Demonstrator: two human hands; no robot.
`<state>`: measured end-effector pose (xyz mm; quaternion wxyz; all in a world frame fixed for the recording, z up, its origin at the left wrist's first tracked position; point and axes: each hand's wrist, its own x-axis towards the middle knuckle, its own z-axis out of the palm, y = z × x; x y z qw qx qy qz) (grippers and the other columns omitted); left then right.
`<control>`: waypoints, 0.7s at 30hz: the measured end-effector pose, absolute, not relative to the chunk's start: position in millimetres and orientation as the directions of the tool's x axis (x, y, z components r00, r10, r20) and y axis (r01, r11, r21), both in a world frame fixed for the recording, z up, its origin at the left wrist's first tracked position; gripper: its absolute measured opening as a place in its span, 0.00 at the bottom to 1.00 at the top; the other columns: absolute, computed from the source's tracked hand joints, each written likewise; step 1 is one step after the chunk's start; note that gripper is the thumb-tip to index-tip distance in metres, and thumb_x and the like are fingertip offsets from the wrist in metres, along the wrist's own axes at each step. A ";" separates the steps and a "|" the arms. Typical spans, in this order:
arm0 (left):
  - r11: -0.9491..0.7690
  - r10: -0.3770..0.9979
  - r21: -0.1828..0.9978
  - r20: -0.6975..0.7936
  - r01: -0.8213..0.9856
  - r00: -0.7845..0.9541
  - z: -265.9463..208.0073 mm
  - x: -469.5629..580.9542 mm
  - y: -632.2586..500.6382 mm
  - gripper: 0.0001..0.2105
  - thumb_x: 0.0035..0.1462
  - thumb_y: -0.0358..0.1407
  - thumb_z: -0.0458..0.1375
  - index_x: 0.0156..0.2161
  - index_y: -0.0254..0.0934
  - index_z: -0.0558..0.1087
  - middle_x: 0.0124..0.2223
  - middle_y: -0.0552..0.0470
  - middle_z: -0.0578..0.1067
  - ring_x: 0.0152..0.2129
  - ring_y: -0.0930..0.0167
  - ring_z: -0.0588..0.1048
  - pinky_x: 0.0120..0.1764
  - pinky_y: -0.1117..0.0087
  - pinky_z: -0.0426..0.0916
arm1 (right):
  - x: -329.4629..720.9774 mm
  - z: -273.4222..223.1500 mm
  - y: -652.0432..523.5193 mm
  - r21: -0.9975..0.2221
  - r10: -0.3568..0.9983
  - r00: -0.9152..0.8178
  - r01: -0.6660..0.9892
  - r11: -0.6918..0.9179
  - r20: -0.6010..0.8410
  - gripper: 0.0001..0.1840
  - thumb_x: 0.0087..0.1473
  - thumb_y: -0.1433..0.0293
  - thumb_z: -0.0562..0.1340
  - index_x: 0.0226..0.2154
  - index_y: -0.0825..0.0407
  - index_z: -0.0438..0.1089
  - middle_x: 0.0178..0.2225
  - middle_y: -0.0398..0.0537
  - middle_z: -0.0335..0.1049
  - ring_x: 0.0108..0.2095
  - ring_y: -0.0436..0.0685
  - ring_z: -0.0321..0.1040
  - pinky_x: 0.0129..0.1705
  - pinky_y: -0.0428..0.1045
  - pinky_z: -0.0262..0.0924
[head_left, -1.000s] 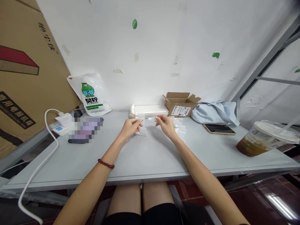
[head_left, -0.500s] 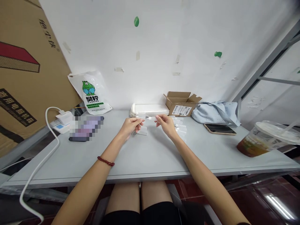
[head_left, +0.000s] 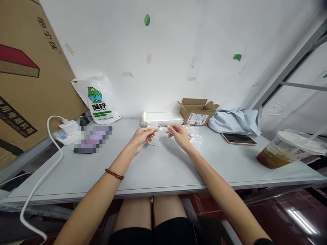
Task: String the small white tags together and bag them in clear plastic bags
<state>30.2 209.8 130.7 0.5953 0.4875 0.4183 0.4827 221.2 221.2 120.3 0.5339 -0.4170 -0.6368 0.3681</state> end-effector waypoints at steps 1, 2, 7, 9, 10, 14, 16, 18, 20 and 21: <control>0.058 0.982 0.985 -0.027 -0.165 0.186 130.5 30.3 209.8 0.14 0.44 0.41 0.64 0.32 0.31 0.77 0.27 0.53 0.68 0.18 0.80 0.63 0.19 0.76 0.54 | 220.9 120.3 221.1 -0.914 0.925 -0.081 0.144 0.380 0.372 0.22 0.48 0.50 0.61 0.30 0.54 0.69 0.21 0.45 0.70 0.25 0.53 0.70 0.30 0.49 0.64; 0.057 0.982 0.986 -0.027 -0.159 0.185 130.1 30.4 209.9 0.14 0.44 0.41 0.64 0.32 0.31 0.77 0.27 0.53 0.68 0.18 0.80 0.63 0.19 0.75 0.54 | 220.4 120.2 220.9 -0.912 0.925 -0.077 0.154 0.380 0.372 0.22 0.48 0.50 0.60 0.29 0.54 0.69 0.21 0.45 0.70 0.24 0.53 0.69 0.30 0.48 0.64; 0.011 0.989 0.994 0.004 -0.104 0.145 126.0 32.8 210.8 0.12 0.44 0.41 0.63 0.29 0.31 0.75 0.25 0.53 0.69 0.16 0.80 0.62 0.19 0.75 0.55 | 216.3 117.2 219.6 -0.880 0.914 -0.054 0.252 0.402 0.402 0.22 0.49 0.49 0.59 0.29 0.52 0.67 0.20 0.44 0.69 0.22 0.53 0.69 0.28 0.48 0.62; -0.018 0.992 0.997 0.027 -0.081 0.122 125.2 34.5 210.5 0.12 0.44 0.41 0.63 0.24 0.31 0.73 0.25 0.52 0.70 0.15 0.80 0.61 0.19 0.75 0.54 | 214.8 115.3 218.9 -0.866 0.907 -0.055 0.278 0.416 0.418 0.22 0.50 0.49 0.58 0.28 0.52 0.66 0.19 0.43 0.68 0.22 0.53 0.69 0.28 0.48 0.61; -0.031 0.993 0.997 0.039 -0.071 0.112 125.4 35.4 210.1 0.12 0.44 0.40 0.62 0.22 0.31 0.72 0.24 0.51 0.70 0.15 0.81 0.61 0.19 0.75 0.54 | 214.1 114.6 218.2 -0.861 0.905 -0.055 0.288 0.420 0.423 0.22 0.51 0.49 0.58 0.28 0.52 0.66 0.19 0.43 0.68 0.22 0.53 0.69 0.28 0.48 0.61; -0.054 0.995 0.997 0.058 -0.055 0.079 128.3 38.0 206.5 0.11 0.44 0.39 0.62 0.21 0.31 0.71 0.21 0.54 0.68 0.13 0.81 0.59 0.18 0.75 0.53 | 210.9 115.1 212.6 -0.851 0.905 -0.052 0.320 0.415 0.422 0.21 0.51 0.50 0.57 0.27 0.52 0.65 0.20 0.43 0.68 0.19 0.50 0.65 0.25 0.46 0.58; -0.052 0.996 0.997 0.055 -0.051 0.064 129.8 38.8 204.4 0.10 0.44 0.39 0.62 0.23 0.31 0.72 0.19 0.56 0.65 0.13 0.81 0.58 0.18 0.75 0.53 | 209.1 116.6 208.9 -0.852 0.907 -0.045 0.329 0.408 0.418 0.21 0.51 0.50 0.57 0.27 0.53 0.65 0.21 0.43 0.68 0.17 0.49 0.64 0.23 0.45 0.57; -0.050 0.997 0.998 0.053 -0.041 0.059 130.4 39.4 202.7 0.10 0.44 0.38 0.62 0.25 0.31 0.73 0.18 0.57 0.64 0.13 0.81 0.58 0.18 0.76 0.52 | 207.5 117.9 205.8 -0.850 0.908 -0.039 0.335 0.406 0.418 0.21 0.52 0.51 0.57 0.27 0.53 0.65 0.21 0.42 0.67 0.17 0.47 0.62 0.23 0.45 0.56; -0.052 0.996 0.998 0.054 -0.036 0.064 130.5 40.0 201.6 0.10 0.44 0.38 0.61 0.27 0.30 0.74 0.18 0.58 0.63 0.13 0.81 0.58 0.18 0.76 0.52 | 206.0 118.2 203.9 -0.852 0.908 -0.040 0.332 0.406 0.417 0.20 0.53 0.52 0.57 0.27 0.53 0.65 0.20 0.41 0.66 0.16 0.47 0.61 0.22 0.44 0.55; -0.054 0.996 0.998 0.056 -0.038 0.067 130.4 40.2 201.2 0.10 0.44 0.38 0.61 0.27 0.30 0.74 0.18 0.58 0.63 0.13 0.81 0.58 0.18 0.76 0.52 | 205.3 117.9 203.2 -0.855 0.910 -0.042 0.326 0.403 0.413 0.20 0.53 0.52 0.57 0.27 0.53 0.65 0.19 0.41 0.65 0.16 0.47 0.60 0.21 0.44 0.54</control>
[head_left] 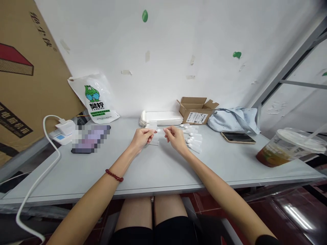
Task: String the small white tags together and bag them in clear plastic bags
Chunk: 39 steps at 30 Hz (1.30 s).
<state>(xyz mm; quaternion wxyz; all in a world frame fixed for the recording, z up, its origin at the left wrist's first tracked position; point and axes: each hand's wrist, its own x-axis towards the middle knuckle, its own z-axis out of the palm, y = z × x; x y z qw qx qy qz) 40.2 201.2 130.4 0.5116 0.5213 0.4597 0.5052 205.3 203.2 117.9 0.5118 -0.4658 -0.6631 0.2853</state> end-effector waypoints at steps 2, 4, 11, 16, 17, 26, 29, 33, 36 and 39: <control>-0.061 0.996 0.997 0.063 -0.043 0.062 130.5 40.5 200.7 0.10 0.44 0.38 0.61 0.27 0.30 0.75 0.18 0.58 0.63 0.12 0.81 0.58 0.17 0.75 0.52 | 203.7 117.2 201.9 -0.864 0.915 -0.052 0.311 0.397 0.401 0.19 0.53 0.53 0.56 0.27 0.53 0.64 0.19 0.41 0.65 0.16 0.47 0.60 0.20 0.44 0.53; -0.067 0.996 0.997 0.069 -0.045 0.050 130.9 40.7 200.5 0.10 0.43 0.38 0.62 0.26 0.30 0.74 0.18 0.57 0.64 0.12 0.81 0.58 0.17 0.75 0.52 | 201.9 116.8 200.2 -0.869 0.918 -0.073 0.300 0.394 0.391 0.19 0.54 0.54 0.56 0.26 0.53 0.63 0.19 0.41 0.65 0.16 0.47 0.59 0.20 0.44 0.53; -0.061 0.989 0.997 0.067 -0.056 0.132 135.4 32.3 205.0 0.13 0.43 0.41 0.63 0.29 0.30 0.76 0.19 0.56 0.66 0.13 0.80 0.60 0.18 0.75 0.53 | 199.7 121.0 199.7 -0.892 0.921 -0.133 0.232 0.387 0.365 0.17 0.53 0.55 0.56 0.27 0.53 0.63 0.21 0.42 0.67 0.16 0.46 0.58 0.21 0.44 0.54; -0.043 0.993 0.998 0.048 -0.050 0.105 134.6 19.2 213.6 0.16 0.44 0.44 0.63 0.31 0.30 0.77 0.22 0.55 0.67 0.15 0.80 0.61 0.19 0.75 0.53 | 201.0 119.2 208.0 -0.910 0.919 -0.153 0.156 0.385 0.363 0.19 0.51 0.54 0.58 0.29 0.54 0.65 0.22 0.43 0.68 0.17 0.46 0.59 0.22 0.44 0.54; -0.037 0.995 0.998 0.042 -0.056 0.093 134.2 18.1 214.4 0.16 0.45 0.45 0.63 0.31 0.30 0.77 0.22 0.55 0.67 0.15 0.80 0.62 0.19 0.75 0.53 | 201.5 118.6 209.2 -0.910 0.919 -0.154 0.155 0.385 0.363 0.19 0.51 0.53 0.58 0.28 0.54 0.65 0.22 0.43 0.68 0.18 0.46 0.59 0.22 0.44 0.54; -0.045 0.993 0.999 0.043 0.012 0.110 134.8 23.7 210.3 0.11 0.43 0.40 0.63 0.24 0.32 0.72 0.21 0.56 0.67 0.15 0.80 0.62 0.19 0.75 0.56 | 203.5 117.3 208.5 -0.890 0.914 -0.161 0.217 0.401 0.372 0.17 0.51 0.56 0.59 0.29 0.54 0.66 0.22 0.43 0.68 0.18 0.46 0.59 0.23 0.44 0.55; -0.048 0.993 0.998 0.043 0.033 0.113 134.0 25.3 209.3 0.11 0.43 0.38 0.62 0.20 0.33 0.69 0.18 0.56 0.65 0.13 0.80 0.61 0.18 0.75 0.55 | 203.6 116.0 207.9 -0.880 0.916 -0.164 0.259 0.397 0.365 0.16 0.52 0.57 0.59 0.29 0.54 0.66 0.23 0.44 0.69 0.19 0.47 0.59 0.23 0.45 0.55; -0.049 0.992 0.998 0.044 0.038 0.117 133.5 28.4 206.9 0.09 0.43 0.36 0.62 0.20 0.32 0.69 0.18 0.57 0.64 0.13 0.80 0.60 0.17 0.76 0.55 | 205.9 114.0 207.9 -0.846 0.907 -0.170 0.328 0.420 0.385 0.15 0.53 0.58 0.58 0.29 0.54 0.67 0.24 0.45 0.70 0.20 0.47 0.59 0.24 0.45 0.54; -0.034 0.992 0.999 0.031 0.023 0.123 133.2 29.9 205.6 0.08 0.41 0.36 0.62 0.21 0.32 0.70 0.18 0.57 0.64 0.13 0.80 0.61 0.16 0.76 0.54 | 207.5 112.8 208.0 -0.818 0.896 -0.179 0.365 0.444 0.407 0.13 0.53 0.60 0.58 0.30 0.54 0.67 0.24 0.45 0.70 0.21 0.48 0.60 0.25 0.45 0.54; -0.027 0.991 1.000 0.025 0.013 0.135 132.3 29.9 205.9 0.08 0.42 0.36 0.62 0.22 0.32 0.71 0.18 0.57 0.64 0.13 0.79 0.61 0.16 0.76 0.54 | 208.3 112.4 209.1 -0.798 0.886 -0.188 0.386 0.463 0.423 0.12 0.54 0.61 0.57 0.31 0.54 0.66 0.25 0.45 0.71 0.21 0.48 0.60 0.26 0.45 0.54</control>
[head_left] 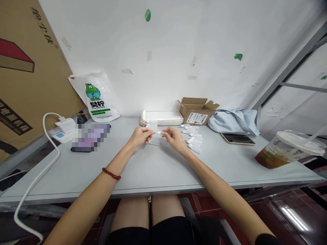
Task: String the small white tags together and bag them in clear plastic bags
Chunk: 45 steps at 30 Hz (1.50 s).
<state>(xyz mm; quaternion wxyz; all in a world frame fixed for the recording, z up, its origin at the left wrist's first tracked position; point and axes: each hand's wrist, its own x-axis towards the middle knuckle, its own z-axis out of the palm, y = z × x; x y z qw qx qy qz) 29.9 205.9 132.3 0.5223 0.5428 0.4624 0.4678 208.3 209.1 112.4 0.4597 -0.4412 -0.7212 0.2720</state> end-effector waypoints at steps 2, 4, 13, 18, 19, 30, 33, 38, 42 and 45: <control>-0.026 0.990 0.999 0.023 0.023 0.139 131.4 29.2 207.4 0.08 0.42 0.36 0.62 0.22 0.32 0.70 0.18 0.56 0.64 0.14 0.79 0.61 0.16 0.76 0.54 | 208.4 112.6 210.9 -0.777 0.879 -0.190 0.414 0.475 0.437 0.11 0.53 0.62 0.58 0.31 0.53 0.67 0.26 0.44 0.71 0.22 0.49 0.60 0.28 0.46 0.55; -0.031 0.989 0.999 0.025 0.040 0.143 130.4 27.8 209.9 0.09 0.42 0.36 0.62 0.21 0.32 0.70 0.17 0.57 0.63 0.13 0.80 0.60 0.16 0.76 0.53 | 208.2 112.9 213.9 -0.743 0.864 -0.203 0.445 0.500 0.461 0.09 0.53 0.63 0.58 0.32 0.52 0.67 0.29 0.45 0.72 0.24 0.50 0.62 0.30 0.47 0.56; -0.079 0.995 0.994 0.074 -0.073 -0.065 118.0 12.1 235.2 0.09 0.39 0.36 0.62 0.23 0.31 0.71 0.21 0.55 0.67 0.12 0.84 0.55 0.16 0.77 0.45 | 241.7 110.1 245.6 -0.644 0.862 -0.185 0.595 0.481 0.472 0.15 0.50 0.73 0.57 0.43 0.53 0.63 0.41 0.51 0.70 0.36 0.54 0.67 0.38 0.51 0.61; -0.058 0.987 0.993 0.041 -0.104 -0.158 108.0 9.4 244.0 0.11 0.37 0.38 0.63 0.23 0.30 0.71 0.21 0.55 0.67 0.12 0.84 0.55 0.16 0.77 0.45 | 287.5 115.9 256.6 -0.329 0.912 -0.054 0.923 0.201 0.406 0.16 0.50 0.80 0.54 0.42 0.57 0.69 0.45 0.59 0.69 0.47 0.62 0.64 0.47 0.54 0.57; -0.057 0.986 0.993 0.041 -0.099 -0.164 107.3 9.9 244.1 0.11 0.37 0.38 0.63 0.23 0.30 0.72 0.21 0.55 0.68 0.12 0.83 0.55 0.16 0.77 0.45 | 294.1 117.4 256.4 -0.285 0.931 -0.019 0.950 0.131 0.365 0.17 0.50 0.80 0.54 0.43 0.57 0.69 0.46 0.59 0.69 0.49 0.63 0.63 0.46 0.53 0.57; -0.027 0.960 0.997 0.005 -0.076 -0.279 111.5 9.4 240.7 0.12 0.38 0.34 0.58 0.32 0.30 0.74 0.22 0.55 0.69 0.12 0.81 0.56 0.17 0.77 0.46 | 309.1 123.1 251.1 -0.219 0.980 0.051 0.976 -0.007 0.195 0.17 0.49 0.76 0.59 0.43 0.53 0.72 0.46 0.54 0.72 0.49 0.62 0.65 0.42 0.50 0.56; -0.031 0.958 0.999 0.018 -0.039 -0.288 113.5 10.5 238.0 0.11 0.38 0.34 0.58 0.31 0.31 0.74 0.21 0.55 0.69 0.12 0.81 0.55 0.17 0.76 0.46 | 308.8 122.9 249.8 -0.202 0.976 0.062 0.979 -0.019 0.208 0.18 0.47 0.78 0.59 0.43 0.53 0.72 0.46 0.54 0.72 0.50 0.64 0.63 0.42 0.52 0.55; -0.034 0.955 0.999 0.030 -0.006 -0.295 117.0 13.1 233.3 0.11 0.38 0.34 0.57 0.30 0.31 0.74 0.20 0.56 0.68 0.12 0.80 0.56 0.18 0.76 0.48 | 307.2 123.7 247.6 -0.209 0.980 0.055 0.978 -0.015 0.191 0.18 0.46 0.80 0.59 0.40 0.53 0.73 0.43 0.54 0.73 0.49 0.64 0.63 0.43 0.53 0.55; -0.071 0.949 0.997 0.080 0.040 -0.306 117.5 15.3 231.3 0.11 0.39 0.34 0.57 0.31 0.31 0.74 0.20 0.56 0.69 0.13 0.79 0.58 0.19 0.75 0.52 | 300.1 126.2 247.5 -0.337 0.966 -0.001 0.937 0.092 0.260 0.15 0.49 0.77 0.59 0.41 0.56 0.71 0.43 0.57 0.72 0.48 0.62 0.64 0.45 0.53 0.56; -0.131 0.955 0.989 0.146 0.074 -0.257 119.4 19.2 227.5 0.11 0.40 0.34 0.57 0.32 0.31 0.75 0.20 0.56 0.69 0.15 0.78 0.61 0.20 0.75 0.54 | 285.2 129.7 243.4 -0.572 0.936 -0.076 0.773 0.273 0.344 0.13 0.52 0.71 0.59 0.42 0.56 0.69 0.42 0.56 0.72 0.42 0.58 0.68 0.44 0.52 0.59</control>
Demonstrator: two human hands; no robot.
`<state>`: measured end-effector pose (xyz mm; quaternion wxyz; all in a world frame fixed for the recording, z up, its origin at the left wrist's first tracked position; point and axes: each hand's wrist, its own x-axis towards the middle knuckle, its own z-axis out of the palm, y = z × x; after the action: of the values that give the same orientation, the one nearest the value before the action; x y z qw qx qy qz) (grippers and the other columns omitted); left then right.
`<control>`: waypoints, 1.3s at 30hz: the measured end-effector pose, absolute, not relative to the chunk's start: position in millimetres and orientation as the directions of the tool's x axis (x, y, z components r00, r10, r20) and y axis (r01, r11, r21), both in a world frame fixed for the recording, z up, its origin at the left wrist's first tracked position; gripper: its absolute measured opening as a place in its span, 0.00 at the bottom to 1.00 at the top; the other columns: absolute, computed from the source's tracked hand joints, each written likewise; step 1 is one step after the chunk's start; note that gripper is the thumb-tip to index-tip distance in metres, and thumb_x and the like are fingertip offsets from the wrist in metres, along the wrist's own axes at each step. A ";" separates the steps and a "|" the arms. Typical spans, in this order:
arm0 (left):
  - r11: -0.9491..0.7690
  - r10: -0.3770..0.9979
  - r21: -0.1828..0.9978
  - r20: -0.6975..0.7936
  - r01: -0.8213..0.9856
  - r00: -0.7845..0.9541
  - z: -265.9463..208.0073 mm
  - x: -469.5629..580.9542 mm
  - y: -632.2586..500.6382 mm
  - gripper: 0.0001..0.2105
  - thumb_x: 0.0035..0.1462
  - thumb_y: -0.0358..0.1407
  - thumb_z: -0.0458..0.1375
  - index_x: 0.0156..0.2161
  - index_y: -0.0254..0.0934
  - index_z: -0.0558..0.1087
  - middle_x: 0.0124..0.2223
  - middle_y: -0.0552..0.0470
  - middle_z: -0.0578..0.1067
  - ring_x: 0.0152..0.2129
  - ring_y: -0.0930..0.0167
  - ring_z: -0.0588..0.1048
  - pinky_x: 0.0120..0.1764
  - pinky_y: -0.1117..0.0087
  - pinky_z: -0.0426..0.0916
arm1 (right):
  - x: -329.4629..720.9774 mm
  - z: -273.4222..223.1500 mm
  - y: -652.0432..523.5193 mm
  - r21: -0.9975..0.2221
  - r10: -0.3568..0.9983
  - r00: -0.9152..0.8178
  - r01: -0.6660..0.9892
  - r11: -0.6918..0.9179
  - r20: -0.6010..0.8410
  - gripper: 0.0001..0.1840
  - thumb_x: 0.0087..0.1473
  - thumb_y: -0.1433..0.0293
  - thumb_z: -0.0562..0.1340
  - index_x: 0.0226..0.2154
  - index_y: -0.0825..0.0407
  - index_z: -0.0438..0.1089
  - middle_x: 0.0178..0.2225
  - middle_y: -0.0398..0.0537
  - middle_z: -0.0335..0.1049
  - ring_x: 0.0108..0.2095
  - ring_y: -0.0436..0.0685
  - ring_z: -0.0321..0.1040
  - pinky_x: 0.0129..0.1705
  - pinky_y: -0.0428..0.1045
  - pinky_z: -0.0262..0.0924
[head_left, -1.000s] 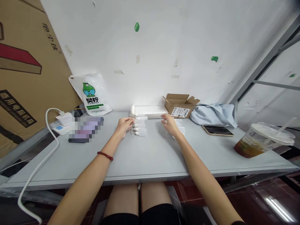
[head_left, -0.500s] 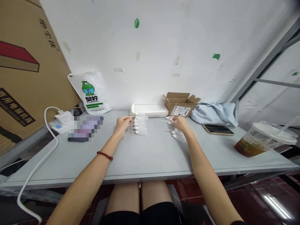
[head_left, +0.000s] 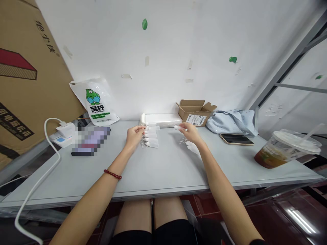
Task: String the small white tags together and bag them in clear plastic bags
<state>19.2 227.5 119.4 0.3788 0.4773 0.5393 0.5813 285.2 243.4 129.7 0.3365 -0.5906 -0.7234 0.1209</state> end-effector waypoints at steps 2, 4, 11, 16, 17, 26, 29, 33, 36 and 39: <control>-0.161 0.968 0.985 0.169 0.060 -0.183 122.4 22.9 223.1 0.12 0.41 0.35 0.59 0.34 0.32 0.75 0.21 0.57 0.69 0.14 0.79 0.60 0.20 0.75 0.54 | 271.8 132.5 237.1 -0.735 0.933 -0.139 0.582 0.347 0.331 0.13 0.54 0.68 0.58 0.42 0.55 0.68 0.41 0.54 0.71 0.36 0.54 0.70 0.40 0.50 0.62; -0.162 0.981 0.986 0.164 0.026 -0.099 126.1 26.6 218.2 0.15 0.43 0.38 0.60 0.37 0.32 0.75 0.22 0.57 0.69 0.13 0.80 0.59 0.18 0.76 0.52 | 258.6 135.4 229.1 -0.828 0.930 -0.210 0.425 0.366 0.303 0.13 0.54 0.67 0.58 0.41 0.54 0.67 0.40 0.52 0.70 0.32 0.52 0.70 0.36 0.49 0.63; -0.110 0.992 0.994 0.110 0.005 0.057 131.0 32.0 209.8 0.18 0.45 0.45 0.61 0.36 0.32 0.76 0.27 0.53 0.71 0.13 0.81 0.61 0.16 0.76 0.52 | 234.3 141.4 212.2 -0.889 0.920 -0.280 0.293 0.352 0.272 0.11 0.53 0.64 0.58 0.36 0.53 0.68 0.25 0.42 0.68 0.27 0.50 0.67 0.34 0.48 0.61; -0.087 0.991 0.996 0.088 -0.010 0.099 130.0 30.8 210.6 0.17 0.41 0.44 0.64 0.31 0.30 0.76 0.27 0.51 0.73 0.15 0.80 0.63 0.17 0.75 0.55 | 234.8 138.5 215.4 -0.895 0.930 -0.230 0.283 0.344 0.285 0.12 0.52 0.62 0.59 0.34 0.54 0.67 0.22 0.41 0.66 0.27 0.50 0.65 0.33 0.47 0.59; -0.082 0.992 0.997 0.083 -0.016 0.097 129.7 30.6 211.0 0.17 0.41 0.44 0.65 0.31 0.30 0.76 0.27 0.50 0.73 0.16 0.80 0.64 0.17 0.75 0.56 | 235.4 138.0 216.2 -0.894 0.932 -0.217 0.286 0.343 0.288 0.12 0.51 0.62 0.59 0.34 0.54 0.67 0.22 0.41 0.66 0.27 0.50 0.65 0.32 0.47 0.58; -0.056 0.996 0.998 0.058 -0.020 0.075 127.9 30.8 211.6 0.16 0.38 0.44 0.68 0.26 0.31 0.74 0.24 0.51 0.72 0.16 0.79 0.64 0.17 0.75 0.56 | 234.2 135.7 217.5 -0.888 0.932 -0.161 0.289 0.358 0.324 0.14 0.51 0.60 0.59 0.34 0.54 0.67 0.22 0.42 0.66 0.27 0.52 0.66 0.29 0.46 0.54; -0.025 0.996 0.998 0.031 -0.062 0.088 128.6 32.8 210.7 0.16 0.38 0.44 0.68 0.26 0.30 0.74 0.25 0.51 0.72 0.16 0.79 0.63 0.17 0.75 0.56 | 230.4 134.4 217.0 -0.882 0.926 -0.182 0.288 0.373 0.332 0.14 0.51 0.60 0.59 0.34 0.54 0.68 0.22 0.42 0.66 0.27 0.51 0.66 0.29 0.46 0.54; -0.001 0.993 0.993 0.015 -0.116 0.115 127.9 34.4 210.2 0.16 0.39 0.44 0.67 0.27 0.30 0.75 0.26 0.51 0.72 0.16 0.80 0.63 0.18 0.76 0.55 | 226.6 133.7 215.3 -0.878 0.925 -0.189 0.298 0.375 0.331 0.14 0.51 0.61 0.59 0.34 0.55 0.68 0.22 0.42 0.66 0.27 0.51 0.66 0.29 0.46 0.55; 0.012 0.992 0.990 0.006 -0.142 0.123 127.1 34.2 210.0 0.16 0.39 0.43 0.67 0.28 0.30 0.75 0.27 0.50 0.72 0.16 0.81 0.63 0.17 0.76 0.54 | 225.9 134.2 214.2 -0.883 0.927 -0.194 0.292 0.368 0.322 0.14 0.51 0.62 0.59 0.35 0.56 0.69 0.22 0.42 0.67 0.28 0.51 0.67 0.30 0.46 0.56; 0.029 0.994 0.986 -0.010 -0.163 0.113 127.1 33.7 209.9 0.16 0.38 0.42 0.68 0.29 0.30 0.76 0.27 0.51 0.71 0.16 0.81 0.63 0.17 0.76 0.54 | 226.3 134.7 213.9 -0.886 0.930 -0.193 0.295 0.358 0.311 0.15 0.52 0.62 0.58 0.37 0.56 0.71 0.23 0.43 0.68 0.28 0.51 0.66 0.31 0.46 0.56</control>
<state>33.7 209.9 127.1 0.5717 0.4793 0.4330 0.5059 226.3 213.9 134.7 0.4531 -0.4451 -0.6882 0.3508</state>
